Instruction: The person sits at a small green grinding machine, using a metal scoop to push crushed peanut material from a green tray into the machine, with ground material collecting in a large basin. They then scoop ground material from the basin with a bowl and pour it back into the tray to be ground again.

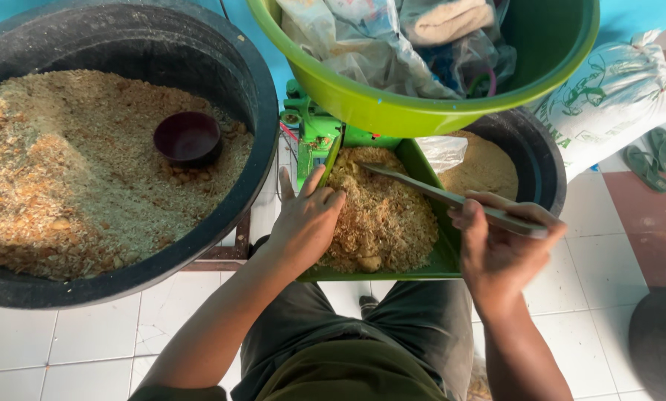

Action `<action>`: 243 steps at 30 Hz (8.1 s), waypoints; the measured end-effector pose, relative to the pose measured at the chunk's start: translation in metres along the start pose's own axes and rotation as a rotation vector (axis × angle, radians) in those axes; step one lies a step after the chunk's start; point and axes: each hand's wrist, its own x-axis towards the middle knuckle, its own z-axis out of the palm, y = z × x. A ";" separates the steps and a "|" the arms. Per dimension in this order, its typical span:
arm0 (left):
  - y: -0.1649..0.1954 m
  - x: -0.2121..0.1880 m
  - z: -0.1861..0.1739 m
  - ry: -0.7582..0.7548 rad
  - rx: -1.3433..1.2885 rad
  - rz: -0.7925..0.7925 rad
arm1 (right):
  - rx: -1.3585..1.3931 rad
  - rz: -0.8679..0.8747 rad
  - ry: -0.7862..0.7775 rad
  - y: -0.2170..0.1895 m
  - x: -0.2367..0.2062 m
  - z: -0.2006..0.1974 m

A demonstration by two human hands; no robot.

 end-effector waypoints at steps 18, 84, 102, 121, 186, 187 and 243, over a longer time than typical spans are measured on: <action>-0.001 -0.005 -0.001 0.081 -0.077 0.065 | 0.042 0.086 0.002 -0.011 -0.018 0.011; -0.033 0.093 0.022 -0.058 -0.105 0.090 | -0.256 -0.200 -0.029 0.008 -0.028 0.008; -0.025 0.115 0.028 -0.548 0.055 0.103 | -0.186 -0.096 -0.011 -0.029 -0.023 -0.021; -0.039 0.100 0.039 -0.311 0.029 0.085 | -0.263 -0.046 -0.061 -0.014 -0.024 0.004; -0.028 0.035 0.018 -0.166 -0.265 0.043 | -0.062 -0.077 0.054 -0.010 -0.036 0.030; -0.027 0.035 0.018 -0.177 -0.256 0.026 | -0.057 -0.054 0.007 -0.010 -0.037 0.030; -0.019 0.030 0.009 -0.142 -0.078 0.050 | -0.108 -0.072 -0.093 -0.033 -0.019 0.015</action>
